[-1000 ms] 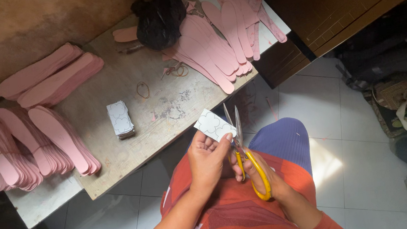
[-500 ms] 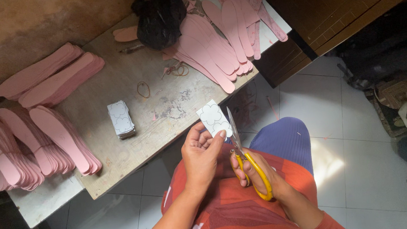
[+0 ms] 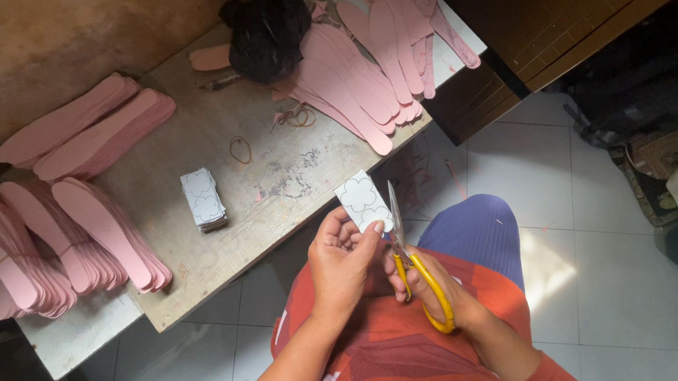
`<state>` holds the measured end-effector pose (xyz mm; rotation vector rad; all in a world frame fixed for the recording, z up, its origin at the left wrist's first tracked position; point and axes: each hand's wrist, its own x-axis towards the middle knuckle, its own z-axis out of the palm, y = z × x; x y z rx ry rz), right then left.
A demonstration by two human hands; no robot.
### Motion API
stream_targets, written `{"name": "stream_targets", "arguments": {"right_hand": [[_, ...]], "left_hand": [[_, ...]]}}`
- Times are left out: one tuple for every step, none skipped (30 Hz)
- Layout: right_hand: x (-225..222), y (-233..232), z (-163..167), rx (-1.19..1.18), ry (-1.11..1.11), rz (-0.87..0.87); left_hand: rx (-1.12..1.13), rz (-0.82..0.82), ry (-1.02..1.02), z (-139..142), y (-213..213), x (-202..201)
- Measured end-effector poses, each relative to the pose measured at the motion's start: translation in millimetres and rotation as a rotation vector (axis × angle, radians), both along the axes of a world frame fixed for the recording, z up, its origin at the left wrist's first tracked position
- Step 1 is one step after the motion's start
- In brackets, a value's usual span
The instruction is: The person sits on the floor and uses yellow-handled scissors to cut a small white paper piece into a flower-like shape. They rotate the paper and trim the edges to refine the shape, placing the finished cutout on the table.
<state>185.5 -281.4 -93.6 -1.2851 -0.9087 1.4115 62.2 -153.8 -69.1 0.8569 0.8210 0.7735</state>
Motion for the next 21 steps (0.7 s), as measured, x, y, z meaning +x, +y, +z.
{"name": "stream_targets", "arguments": {"right_hand": [[0.1,0.0,1.3,0.000,0.011,0.000],[0.2,0.1,2.7,0.001,0.022,0.001],[-0.1,0.2,4.2,-0.004,0.016,0.001],[-0.4,0.2,5.6,-0.009,0.009,0.002],[0.0,0.9,6.8,-0.013,0.003,0.002],[0.4,1.6,8.0,-0.016,0.002,0.001],[0.5,1.7,9.1,-0.021,0.001,0.000],[0.2,1.5,10.3,-0.026,0.002,0.001],[0.0,1.0,11.3,-0.032,-0.011,0.005],[0.5,0.8,12.1,-0.036,-0.026,0.009],[0.9,1.0,12.5,-0.039,-0.040,0.013],[1.1,1.0,12.6,-0.038,-0.041,0.018],[1.3,1.1,12.5,-0.037,-0.041,0.024],[1.5,1.1,12.3,-0.036,-0.042,0.030],[1.5,1.1,12.1,-0.050,-0.034,0.031],[1.3,1.0,11.8,-0.063,-0.027,0.032],[1.1,1.0,11.7,-0.076,-0.020,0.034],[1.2,1.0,11.7,-0.079,-0.037,0.037],[0.9,1.0,12.0,-0.082,-0.053,0.040],[0.4,1.0,12.3,-0.087,-0.069,0.044],[0.4,1.4,12.9,-0.085,-0.059,0.044]], "left_hand": [[0.003,-0.001,0.003,0.1,1.0,0.3],[0.010,-0.003,0.015,0.5,1.1,0.1],[0.017,-0.003,0.027,1.2,0.8,-0.6],[0.024,-0.004,0.039,1.8,0.8,-1.2],[0.024,-0.006,0.035,2.2,1.9,-0.9],[0.023,-0.008,0.031,2.7,2.9,-1.1],[0.021,-0.010,0.027,3.2,3.4,-1.5],[0.019,-0.006,0.021,3.7,3.9,-2.0],[0.016,-0.001,0.016,4.1,4.5,-2.4],[0.015,0.003,0.009,4.2,5.7,-2.5],[0.014,0.005,0.012,4.4,7.2,-2.6],[0.012,0.005,0.014,4.6,8.1,-2.8],[0.010,0.006,0.017,4.8,8.7,-3.3],[0.014,0.006,0.019,4.9,9.3,-3.7],[0.019,0.006,0.021,5.0,10.0,-4.2],[0.023,0.007,0.023,5.0,10.6,-4.8],[0.024,0.007,0.038,4.9,11.4,-5.6],[0.024,0.007,0.053,4.9,12.3,-6.4],[0.023,0.007,0.068,4.9,12.8,-7.5],[0.028,0.003,0.061,4.8,12.4,-8.0],[0.035,-0.001,0.053,4.9,12.2,-7.6]]}}
